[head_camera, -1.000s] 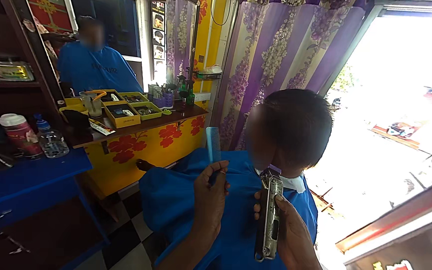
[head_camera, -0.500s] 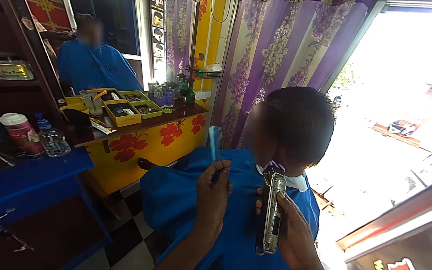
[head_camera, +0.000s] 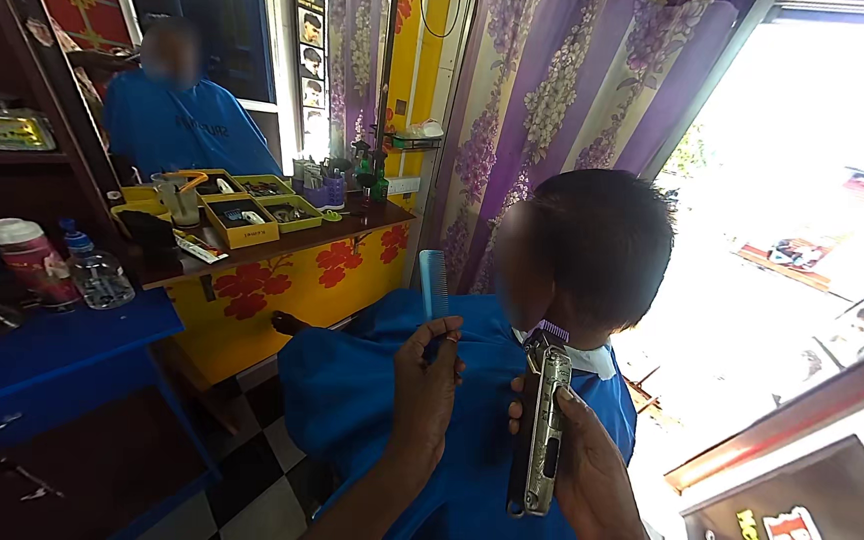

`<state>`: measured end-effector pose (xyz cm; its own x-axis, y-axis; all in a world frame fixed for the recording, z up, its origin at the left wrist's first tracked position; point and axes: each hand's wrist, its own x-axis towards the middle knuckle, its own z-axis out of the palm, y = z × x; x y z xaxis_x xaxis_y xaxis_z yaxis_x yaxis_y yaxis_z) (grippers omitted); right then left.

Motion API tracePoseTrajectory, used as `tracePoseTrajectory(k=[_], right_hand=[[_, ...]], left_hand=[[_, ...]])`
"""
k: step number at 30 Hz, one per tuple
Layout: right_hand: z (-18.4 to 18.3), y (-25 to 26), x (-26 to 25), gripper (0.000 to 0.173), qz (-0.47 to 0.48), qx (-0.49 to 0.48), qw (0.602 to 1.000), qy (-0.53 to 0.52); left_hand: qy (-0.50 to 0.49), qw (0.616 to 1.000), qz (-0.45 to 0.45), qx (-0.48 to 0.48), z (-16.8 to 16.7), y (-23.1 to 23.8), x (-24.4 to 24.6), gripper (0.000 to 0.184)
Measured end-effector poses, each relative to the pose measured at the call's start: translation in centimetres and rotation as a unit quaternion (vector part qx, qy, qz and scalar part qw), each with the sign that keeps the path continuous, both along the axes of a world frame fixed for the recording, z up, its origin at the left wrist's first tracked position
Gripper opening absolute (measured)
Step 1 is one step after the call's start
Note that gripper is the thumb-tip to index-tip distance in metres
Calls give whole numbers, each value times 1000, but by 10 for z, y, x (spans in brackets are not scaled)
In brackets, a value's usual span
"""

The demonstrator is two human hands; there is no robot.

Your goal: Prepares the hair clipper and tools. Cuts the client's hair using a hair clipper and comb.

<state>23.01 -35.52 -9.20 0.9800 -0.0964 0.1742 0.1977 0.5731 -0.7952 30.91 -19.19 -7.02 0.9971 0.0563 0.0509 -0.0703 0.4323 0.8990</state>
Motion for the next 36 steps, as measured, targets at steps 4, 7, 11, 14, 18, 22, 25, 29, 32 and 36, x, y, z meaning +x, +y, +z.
tracePoseTrajectory(k=[4, 7, 11, 14, 18, 22, 25, 29, 32, 36], right_hand=[[0, 1, 1, 39, -10, -29, 1000, -4], [-2, 1, 1, 38, -12, -62, 998, -21], [-3, 2, 0, 38, -18, -71, 997, -22], [-3, 3, -1, 36, -30, -72, 997, -14], [-3, 1, -1, 37, -43, -55, 998, 8], [-1, -1, -2, 38, -35, -20, 999, 34], [4, -4, -6, 39, -26, -11, 999, 32], [16, -9, -12, 37, -42, -21, 999, 27], [13, -13, -14, 37, -36, -42, 998, 20], [4, -13, -12, 38, -46, -95, 994, 11]], left_hand=[[5, 1000, -9, 2, 1, 1, -1, 16], [4, 1000, -22, 4, 0, 1, -2, 16], [3, 999, -32, 6, -1, 0, -2, 15], [10, 999, -33, 10, -1, 0, -3, 15], [13, 999, -39, 11, -1, 0, -5, 15], [14, 999, -37, 13, -2, -2, -5, 15], [16, 999, -39, 13, -3, -3, -5, 15], [19, 999, -41, 19, -3, -4, -4, 15], [23, 999, -40, 20, -4, -5, -4, 15], [19, 998, -49, 20, -3, -7, -5, 15]])
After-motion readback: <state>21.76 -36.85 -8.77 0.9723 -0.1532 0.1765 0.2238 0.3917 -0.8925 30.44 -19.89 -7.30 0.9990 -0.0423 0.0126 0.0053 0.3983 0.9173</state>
